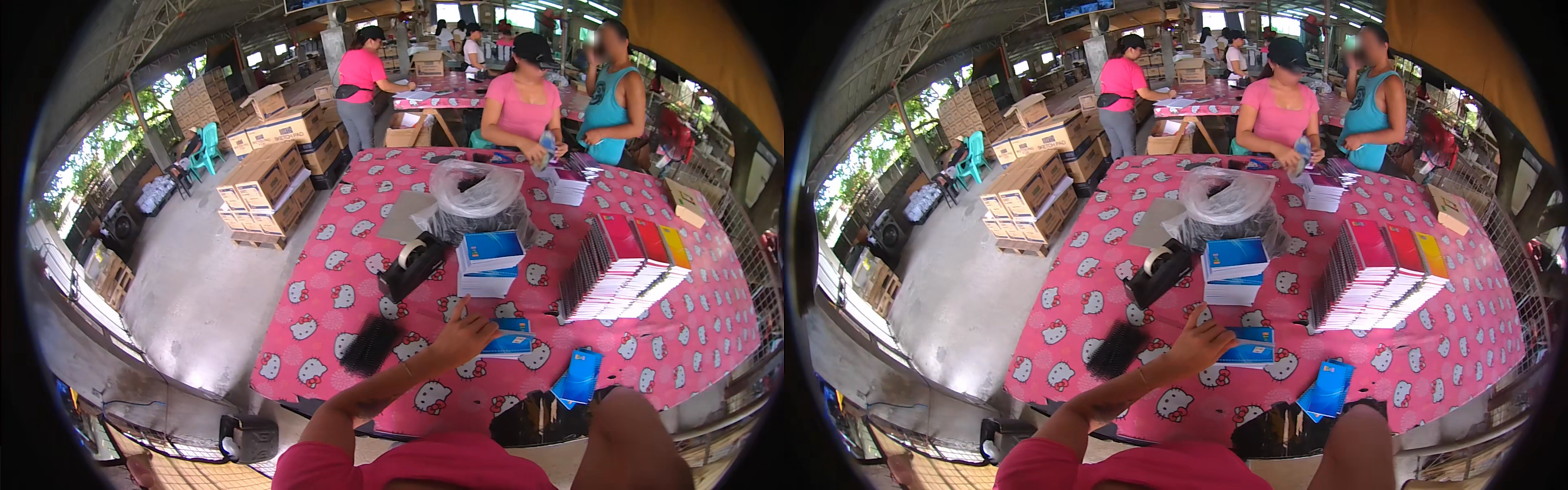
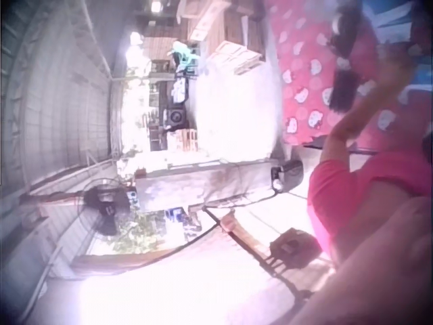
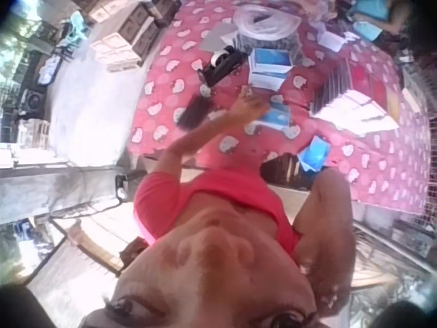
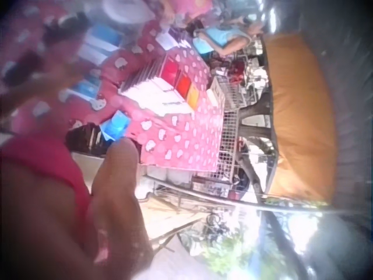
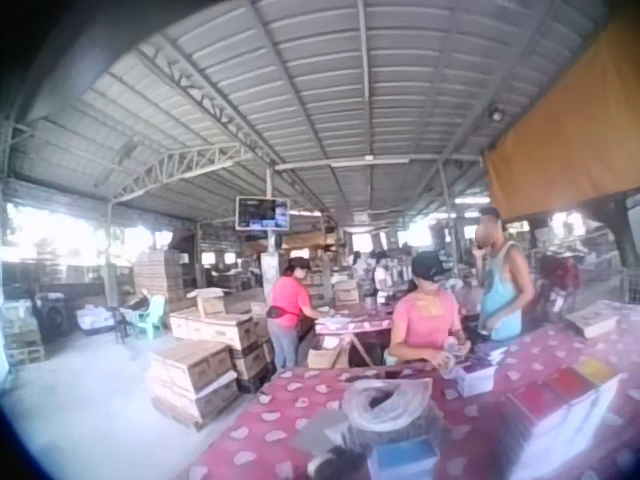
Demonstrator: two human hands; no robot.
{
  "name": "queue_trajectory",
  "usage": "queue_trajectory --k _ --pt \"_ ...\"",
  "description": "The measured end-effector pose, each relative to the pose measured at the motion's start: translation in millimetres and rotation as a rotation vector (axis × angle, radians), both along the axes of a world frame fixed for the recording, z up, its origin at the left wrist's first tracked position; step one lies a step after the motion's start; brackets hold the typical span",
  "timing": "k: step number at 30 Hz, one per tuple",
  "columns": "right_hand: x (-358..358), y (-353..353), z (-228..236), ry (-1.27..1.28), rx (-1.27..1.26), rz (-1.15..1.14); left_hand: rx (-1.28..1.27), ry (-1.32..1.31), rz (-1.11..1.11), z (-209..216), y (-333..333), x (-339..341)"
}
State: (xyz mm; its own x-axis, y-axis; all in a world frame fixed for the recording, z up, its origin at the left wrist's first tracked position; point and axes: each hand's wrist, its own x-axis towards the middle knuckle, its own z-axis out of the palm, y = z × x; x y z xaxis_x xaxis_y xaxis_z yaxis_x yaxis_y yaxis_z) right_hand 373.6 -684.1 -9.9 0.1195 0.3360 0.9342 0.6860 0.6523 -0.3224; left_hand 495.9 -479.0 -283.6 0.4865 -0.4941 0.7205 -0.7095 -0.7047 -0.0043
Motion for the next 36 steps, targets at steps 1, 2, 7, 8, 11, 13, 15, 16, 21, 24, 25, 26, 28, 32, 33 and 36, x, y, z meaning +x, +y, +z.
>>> queue_trajectory --k 1,2,7,8,11,13,15,16,21,24,25,26,28,32,33,36 --pt "6 -1 -9 -0.014 0.054 -0.092 -0.007 0.003 0.007 -1 3 -1" --pt "10 -2 -18 -0.028 0.089 -0.238 -0.021 -0.007 -0.004 0 0 2" --pt "62 -7 -101 0.066 -0.128 -1.002 -0.03 0.023 -0.005 0 1 1" --pt "81 -10 -133 0.127 -0.256 -1.049 -0.028 0.037 -0.009 -1 3 0" --pt "131 -29 -243 0.49 -0.554 -0.804 -0.031 0.056 -0.038 -1 2 7" --pt "137 -22 -280 0.833 -0.508 -0.491 -0.022 0.059 -0.047 0 3 6" --pt "143 -21 -305 0.827 -0.539 -0.521 -0.077 0.144 0.025 13 5 -2" --pt "141 -19 -308 0.823 -0.555 -0.534 -0.104 0.186 0.064 19 8 -3" --pt "142 -12 -309 0.861 -0.554 -0.551 -0.045 0.208 0.0 12 20 2" --pt "138 -13 -311 0.975 -0.629 -0.519 -0.072 0.222 -0.01 7 17 6" --pt "138 -15 -311 1.016 -0.661 -0.516 -0.043 0.242 -0.007 8 18 10" --pt "138 -15 -311 1.027 -0.642 -0.529 -0.014 0.262 -0.003 7 19 12" --pt "142 -11 -309 1.02 -0.602 -0.545 0.06 0.263 0.074 2 18 10" --pt "139 -9 -307 1.08 -0.556 -0.488 0.117 0.229 0.278 -41 -10 -18" --pt "140 -10 -311 1.081 -0.535 -0.506 0.115 0.251 0.269 -54 -14 -28" --pt "142 -7 -311 0.947 -0.529 -0.555 0.063 0.281 0.202 -76 -17 -43"
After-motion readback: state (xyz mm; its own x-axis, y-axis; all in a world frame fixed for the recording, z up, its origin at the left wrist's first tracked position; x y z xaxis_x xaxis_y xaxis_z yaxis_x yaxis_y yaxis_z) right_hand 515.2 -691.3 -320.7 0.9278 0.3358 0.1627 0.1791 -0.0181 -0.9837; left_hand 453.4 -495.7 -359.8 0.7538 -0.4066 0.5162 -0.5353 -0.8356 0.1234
